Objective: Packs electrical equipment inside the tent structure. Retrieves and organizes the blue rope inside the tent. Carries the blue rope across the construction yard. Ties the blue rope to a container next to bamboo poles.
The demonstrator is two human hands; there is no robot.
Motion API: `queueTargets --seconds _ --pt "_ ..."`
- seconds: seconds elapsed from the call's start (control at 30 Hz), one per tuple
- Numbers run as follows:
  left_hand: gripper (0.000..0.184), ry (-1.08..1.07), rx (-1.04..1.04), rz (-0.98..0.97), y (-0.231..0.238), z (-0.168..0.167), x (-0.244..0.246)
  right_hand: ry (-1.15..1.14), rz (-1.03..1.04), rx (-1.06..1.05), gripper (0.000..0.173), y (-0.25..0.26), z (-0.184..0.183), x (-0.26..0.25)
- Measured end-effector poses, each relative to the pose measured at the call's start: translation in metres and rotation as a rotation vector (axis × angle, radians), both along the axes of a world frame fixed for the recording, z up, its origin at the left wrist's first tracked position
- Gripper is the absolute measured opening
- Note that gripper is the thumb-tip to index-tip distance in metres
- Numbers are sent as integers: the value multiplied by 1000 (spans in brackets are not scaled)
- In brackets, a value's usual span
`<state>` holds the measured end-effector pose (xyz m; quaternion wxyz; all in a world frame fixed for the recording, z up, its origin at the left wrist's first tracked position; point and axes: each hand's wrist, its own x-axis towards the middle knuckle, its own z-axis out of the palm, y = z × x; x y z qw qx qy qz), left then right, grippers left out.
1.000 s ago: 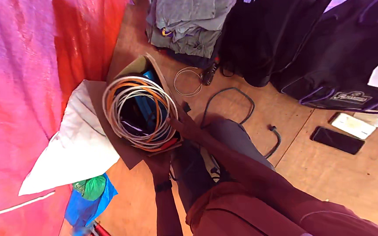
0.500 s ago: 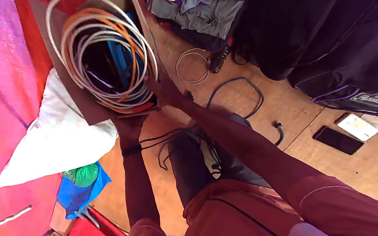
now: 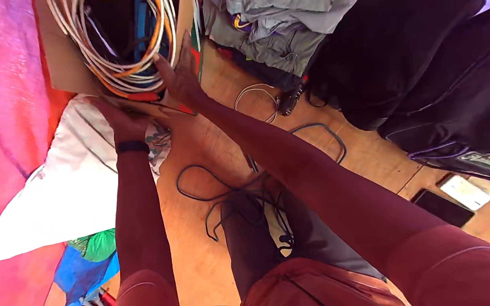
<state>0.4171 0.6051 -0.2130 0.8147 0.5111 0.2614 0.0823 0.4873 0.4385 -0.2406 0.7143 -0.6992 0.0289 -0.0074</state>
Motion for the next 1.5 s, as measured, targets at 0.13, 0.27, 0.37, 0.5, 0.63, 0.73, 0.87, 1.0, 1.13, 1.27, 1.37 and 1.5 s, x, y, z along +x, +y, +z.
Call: queueTargets --seconds 0.13,0.27,0.37,0.5,0.63,0.73,0.87,1.0,1.13,1.27,1.37,1.5 --pt "99 -111 160 108 17 -10 14 72 96 -32 128 17 16 20" --pt "91 -54 175 200 26 -20 15 -108 462 -25 99 -19 10 22" --pt "86 -111 111 267 30 -44 -4 -69 666 -400 74 -82 -1 -3" --pt "62 85 267 161 -44 -71 -90 246 764 -969 42 -160 -44 -111" --pt "49 348 651 -191 -103 -122 -207 557 766 -1086 55 -180 -86 -205" --pt "51 644 821 -500 -157 -110 -269 649 716 -1082 47 -179 -113 -230" --pt "69 753 1139 -679 -217 -83 -349 589 622 -1000 45 -170 -90 -237" --pt "74 676 1442 -563 -240 -105 -383 286 636 -808 33 -144 2 -227" --pt "68 698 1470 -570 -241 -94 -378 -30 607 -662 29 -91 89 -180" --pt "68 720 1433 -576 -238 -90 -382 -268 500 -519 42 -34 150 -94" --pt "69 722 1439 -572 -237 -92 -383 -280 422 -542 42 -32 171 -79" --pt "68 715 1428 -574 -239 -95 -384 -226 427 -658 39 -123 137 -166"
